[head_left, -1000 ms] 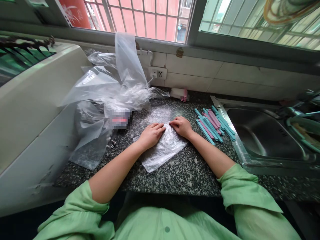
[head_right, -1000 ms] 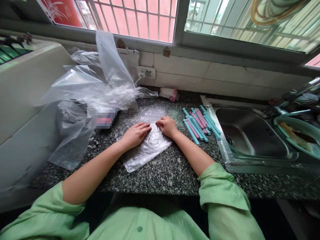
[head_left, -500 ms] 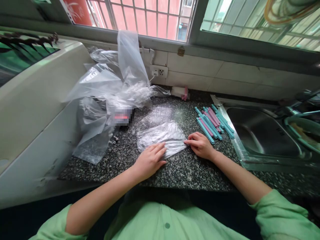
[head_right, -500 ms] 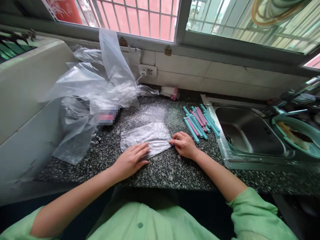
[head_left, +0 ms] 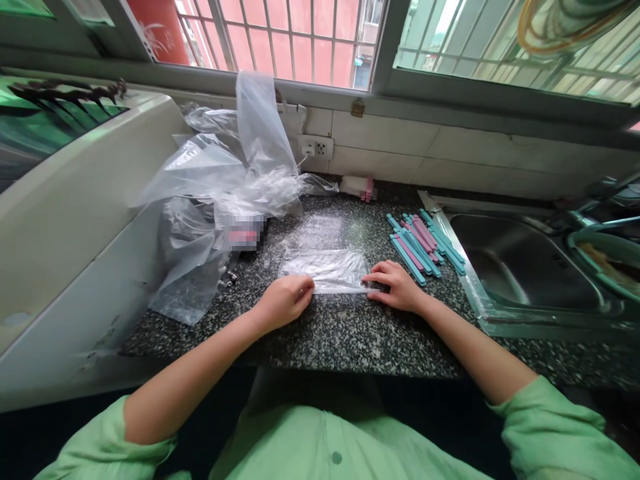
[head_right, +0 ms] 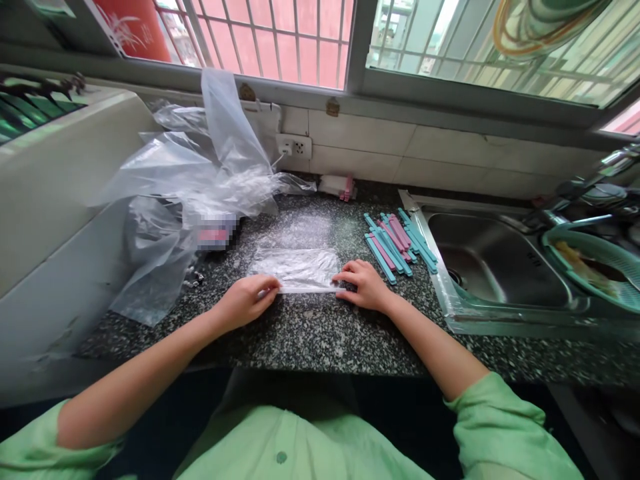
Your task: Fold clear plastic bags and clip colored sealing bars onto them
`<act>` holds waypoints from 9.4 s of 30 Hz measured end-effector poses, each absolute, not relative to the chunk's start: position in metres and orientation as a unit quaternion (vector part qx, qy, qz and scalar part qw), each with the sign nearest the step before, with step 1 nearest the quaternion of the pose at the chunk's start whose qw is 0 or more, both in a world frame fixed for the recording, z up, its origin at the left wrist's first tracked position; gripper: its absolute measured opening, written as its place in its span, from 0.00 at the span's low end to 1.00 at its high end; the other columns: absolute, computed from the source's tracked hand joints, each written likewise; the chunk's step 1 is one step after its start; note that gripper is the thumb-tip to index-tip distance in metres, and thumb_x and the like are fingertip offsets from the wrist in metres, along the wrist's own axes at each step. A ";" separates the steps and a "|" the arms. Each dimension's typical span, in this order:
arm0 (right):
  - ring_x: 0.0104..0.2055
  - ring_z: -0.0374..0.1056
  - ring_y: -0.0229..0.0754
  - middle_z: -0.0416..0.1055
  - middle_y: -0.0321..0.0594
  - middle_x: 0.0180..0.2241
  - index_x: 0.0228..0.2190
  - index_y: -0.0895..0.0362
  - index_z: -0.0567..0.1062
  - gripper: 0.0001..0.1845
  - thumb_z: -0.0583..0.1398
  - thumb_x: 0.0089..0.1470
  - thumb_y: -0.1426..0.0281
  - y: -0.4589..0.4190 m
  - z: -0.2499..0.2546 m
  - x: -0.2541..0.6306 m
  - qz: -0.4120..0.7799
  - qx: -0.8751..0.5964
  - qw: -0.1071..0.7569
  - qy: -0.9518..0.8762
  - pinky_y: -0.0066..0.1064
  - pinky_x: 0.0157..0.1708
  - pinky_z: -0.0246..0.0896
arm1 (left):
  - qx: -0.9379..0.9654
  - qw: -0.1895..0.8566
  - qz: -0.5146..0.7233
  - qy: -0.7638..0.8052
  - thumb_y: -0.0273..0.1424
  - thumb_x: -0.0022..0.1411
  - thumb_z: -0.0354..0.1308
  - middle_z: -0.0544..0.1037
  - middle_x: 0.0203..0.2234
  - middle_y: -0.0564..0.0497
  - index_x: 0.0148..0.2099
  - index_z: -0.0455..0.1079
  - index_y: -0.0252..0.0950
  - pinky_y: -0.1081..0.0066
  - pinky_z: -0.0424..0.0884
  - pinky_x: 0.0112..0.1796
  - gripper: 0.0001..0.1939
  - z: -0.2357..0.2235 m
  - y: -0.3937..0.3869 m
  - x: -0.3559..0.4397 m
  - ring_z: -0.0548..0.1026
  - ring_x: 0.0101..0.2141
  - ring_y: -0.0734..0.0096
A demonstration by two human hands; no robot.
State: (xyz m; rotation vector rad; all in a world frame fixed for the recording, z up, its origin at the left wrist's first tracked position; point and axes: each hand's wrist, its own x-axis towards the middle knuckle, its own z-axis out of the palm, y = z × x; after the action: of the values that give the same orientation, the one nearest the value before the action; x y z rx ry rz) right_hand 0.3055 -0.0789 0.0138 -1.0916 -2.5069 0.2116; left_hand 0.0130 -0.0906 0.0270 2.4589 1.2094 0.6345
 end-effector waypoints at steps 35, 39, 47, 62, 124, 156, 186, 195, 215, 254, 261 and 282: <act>0.44 0.61 0.48 0.66 0.46 0.41 0.45 0.55 0.69 0.28 0.63 0.43 0.56 -0.075 0.020 0.315 0.150 -0.404 0.258 -0.865 0.42 0.45 0.59 | 0.805 0.300 0.266 0.436 0.34 0.56 0.50 0.76 0.32 0.47 0.34 0.71 0.34 0.67 0.67 0.39 0.11 0.011 -0.046 -0.023 0.73 0.35 0.66; 0.40 0.62 0.46 0.67 0.45 0.37 0.38 0.57 0.72 0.20 0.63 0.43 0.59 -0.065 0.011 0.305 0.112 -0.416 0.251 -0.867 0.39 0.40 0.60 | 0.795 0.309 0.267 0.448 0.38 0.55 0.50 0.76 0.29 0.48 0.33 0.71 0.34 0.69 0.67 0.36 0.14 0.012 -0.045 -0.021 0.72 0.33 0.66; 0.29 0.63 0.39 0.68 0.38 0.24 0.20 0.56 0.71 0.10 0.58 0.50 0.68 -0.059 0.010 0.283 0.140 -0.492 0.297 -0.806 0.32 0.32 0.57 | 0.726 0.273 0.340 0.532 0.36 0.56 0.49 0.71 0.23 0.53 0.38 0.67 0.33 0.73 0.66 0.29 0.13 0.010 -0.042 -0.007 0.68 0.23 0.74; 0.33 0.61 0.43 0.68 0.43 0.28 0.32 0.55 0.77 0.11 0.54 0.55 0.68 -0.062 0.005 0.284 -0.009 -0.476 0.259 -0.841 0.34 0.32 0.59 | 0.775 0.030 0.372 0.510 0.23 0.53 0.53 0.62 0.51 0.42 0.51 0.63 0.40 0.57 0.64 0.45 0.22 0.002 -0.048 -0.001 0.67 0.45 0.59; 0.21 0.57 0.33 0.65 0.33 0.19 0.22 0.59 0.71 0.12 0.58 0.48 0.63 -0.074 0.022 0.219 0.383 -0.514 0.345 -0.685 0.25 0.22 0.52 | 0.311 0.662 0.557 0.393 0.38 0.31 0.71 0.76 0.19 0.55 0.26 0.72 0.33 0.76 0.66 0.26 0.19 0.030 -0.052 0.060 0.71 0.20 0.77; 0.23 0.59 0.32 0.64 0.30 0.20 0.23 0.57 0.67 0.11 0.62 0.39 0.64 -0.064 0.018 0.233 0.470 -0.490 0.470 -0.564 0.26 0.26 0.55 | 0.536 0.636 0.411 0.375 0.32 0.43 0.64 0.75 0.22 0.53 0.32 0.72 0.34 0.74 0.65 0.28 0.12 0.028 -0.043 0.050 0.70 0.24 0.74; 0.22 0.57 0.32 0.64 0.33 0.20 0.23 0.58 0.70 0.19 0.62 0.40 0.54 -0.073 0.025 0.228 0.479 -0.513 0.457 -0.547 0.25 0.21 0.54 | 0.598 0.538 0.448 0.390 0.23 0.43 0.49 0.67 0.20 0.55 0.25 0.64 0.37 0.75 0.59 0.27 0.05 0.020 -0.054 0.053 0.63 0.24 0.75; 0.22 0.57 0.34 0.63 0.34 0.20 0.22 0.56 0.67 0.15 0.60 0.44 0.57 -0.079 0.027 0.228 0.396 -0.513 0.482 -0.590 0.27 0.22 0.54 | 0.451 0.674 0.456 0.368 0.40 0.48 0.56 0.70 0.23 0.54 0.40 0.64 0.38 0.75 0.62 0.26 0.17 0.025 -0.052 0.054 0.67 0.24 0.74; 0.25 0.57 0.35 0.62 0.35 0.20 0.18 0.57 0.66 0.11 0.57 0.49 0.68 -0.080 0.023 0.226 0.288 -0.487 0.379 -0.732 0.27 0.26 0.52 | 0.387 0.663 0.521 0.372 0.46 0.42 0.64 0.71 0.24 0.55 0.34 0.68 0.36 0.76 0.64 0.28 0.22 0.026 -0.055 0.057 0.67 0.25 0.76; 0.35 0.65 0.44 0.72 0.42 0.28 0.24 0.57 0.73 0.08 0.56 0.49 0.67 -0.039 0.040 0.306 -0.016 -0.639 0.383 -0.667 0.36 0.38 0.59 | 0.437 0.663 0.415 0.444 0.43 0.35 0.68 0.73 0.18 0.54 0.24 0.70 0.31 0.76 0.65 0.26 0.20 0.021 -0.053 0.055 0.67 0.21 0.77; 0.32 0.66 0.47 0.74 0.42 0.28 0.27 0.56 0.77 0.10 0.57 0.43 0.68 -0.031 0.045 0.386 -0.061 -0.801 0.221 -0.553 0.35 0.30 0.59 | 0.454 0.647 0.408 0.457 0.45 0.35 0.66 0.70 0.18 0.55 0.24 0.69 0.32 0.76 0.63 0.25 0.22 0.021 -0.055 0.057 0.65 0.21 0.78; 0.36 0.65 0.52 0.72 0.50 0.30 0.27 0.59 0.76 0.11 0.56 0.45 0.68 -0.032 0.046 0.374 -0.106 -0.804 0.208 -0.547 0.40 0.34 0.58 | 0.457 0.634 0.415 0.466 0.46 0.38 0.65 0.67 0.16 0.56 0.25 0.66 0.32 0.77 0.60 0.22 0.22 0.020 -0.053 0.053 0.63 0.19 0.79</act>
State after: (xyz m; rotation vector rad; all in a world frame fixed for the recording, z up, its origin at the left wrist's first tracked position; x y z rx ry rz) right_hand 0.3742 -0.0320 0.0458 -2.2372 -1.5217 -0.2939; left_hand 0.0532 -0.0534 0.0204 1.0453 1.0646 0.9479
